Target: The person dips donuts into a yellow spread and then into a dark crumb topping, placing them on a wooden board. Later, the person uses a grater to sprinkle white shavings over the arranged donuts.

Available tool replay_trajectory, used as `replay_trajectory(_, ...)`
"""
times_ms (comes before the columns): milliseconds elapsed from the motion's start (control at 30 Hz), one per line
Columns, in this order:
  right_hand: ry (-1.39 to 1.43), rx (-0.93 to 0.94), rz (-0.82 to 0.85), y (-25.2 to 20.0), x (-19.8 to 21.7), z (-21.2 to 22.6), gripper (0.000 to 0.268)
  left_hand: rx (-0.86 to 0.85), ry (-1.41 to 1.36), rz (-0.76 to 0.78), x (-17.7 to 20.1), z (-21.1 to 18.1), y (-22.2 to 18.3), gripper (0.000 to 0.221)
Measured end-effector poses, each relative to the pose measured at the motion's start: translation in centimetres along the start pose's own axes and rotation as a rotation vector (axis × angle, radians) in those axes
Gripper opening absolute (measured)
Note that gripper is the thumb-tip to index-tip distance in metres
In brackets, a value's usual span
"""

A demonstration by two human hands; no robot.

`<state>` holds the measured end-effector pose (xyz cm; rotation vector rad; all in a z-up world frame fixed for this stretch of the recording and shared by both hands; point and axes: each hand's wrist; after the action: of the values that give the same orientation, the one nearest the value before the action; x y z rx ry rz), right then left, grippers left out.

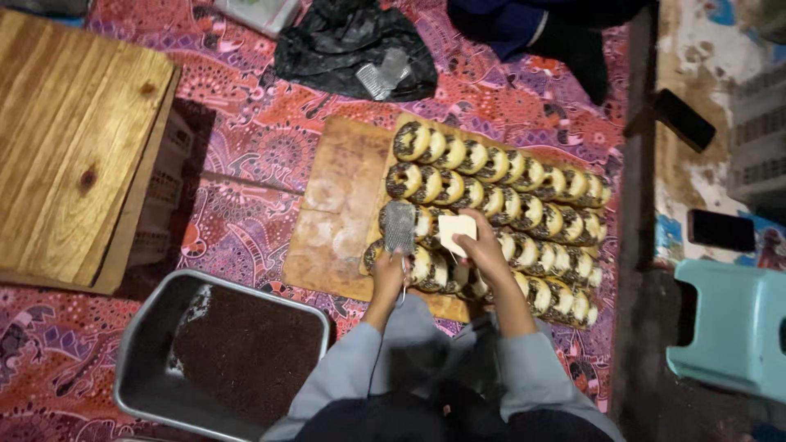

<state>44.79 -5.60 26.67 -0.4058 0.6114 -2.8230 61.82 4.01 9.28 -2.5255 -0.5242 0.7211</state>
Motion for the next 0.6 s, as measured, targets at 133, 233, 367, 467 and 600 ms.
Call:
replay_trajectory(133, -0.371, 0.238, -0.168, 7.3, -3.9, -1.2, 0.060, 0.031, 0.108, 0.093, -2.1, -0.4, 5.7, 0.032)
replay_trajectory(233, -0.487, 0.390, -0.205, 11.1, -5.5, -0.8, 0.060, 0.006, 0.179, 0.091, -3.8, -0.3, 8.8, 0.030)
replay_trajectory(367, -0.587, 0.247, -0.185, 14.7, -7.8, 0.6, 0.059, 0.032, 0.164, 0.037, -4.9, 0.0, 12.1, 0.033)
replay_trajectory(467, -0.691, 0.508, -0.243, 17.0, -9.4, 0.8, 0.051, -0.185, 0.418, -0.070, -5.1, 0.2, 13.7, 0.037)
replay_trajectory(600, -0.724, 0.572, -0.291, 19.5, -10.7, -0.3, 0.043, -0.283, 0.603, -0.098, -4.9, -0.2, 14.6, 0.038)
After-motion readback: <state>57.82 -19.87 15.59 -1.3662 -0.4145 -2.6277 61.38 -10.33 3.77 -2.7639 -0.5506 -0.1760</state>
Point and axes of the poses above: each hand's wrist, its own y-axis towards the middle knuckle, its own x-axis out of the back of the hand, z = x × y, and after that the axes turned 1 degree about y, right-handed
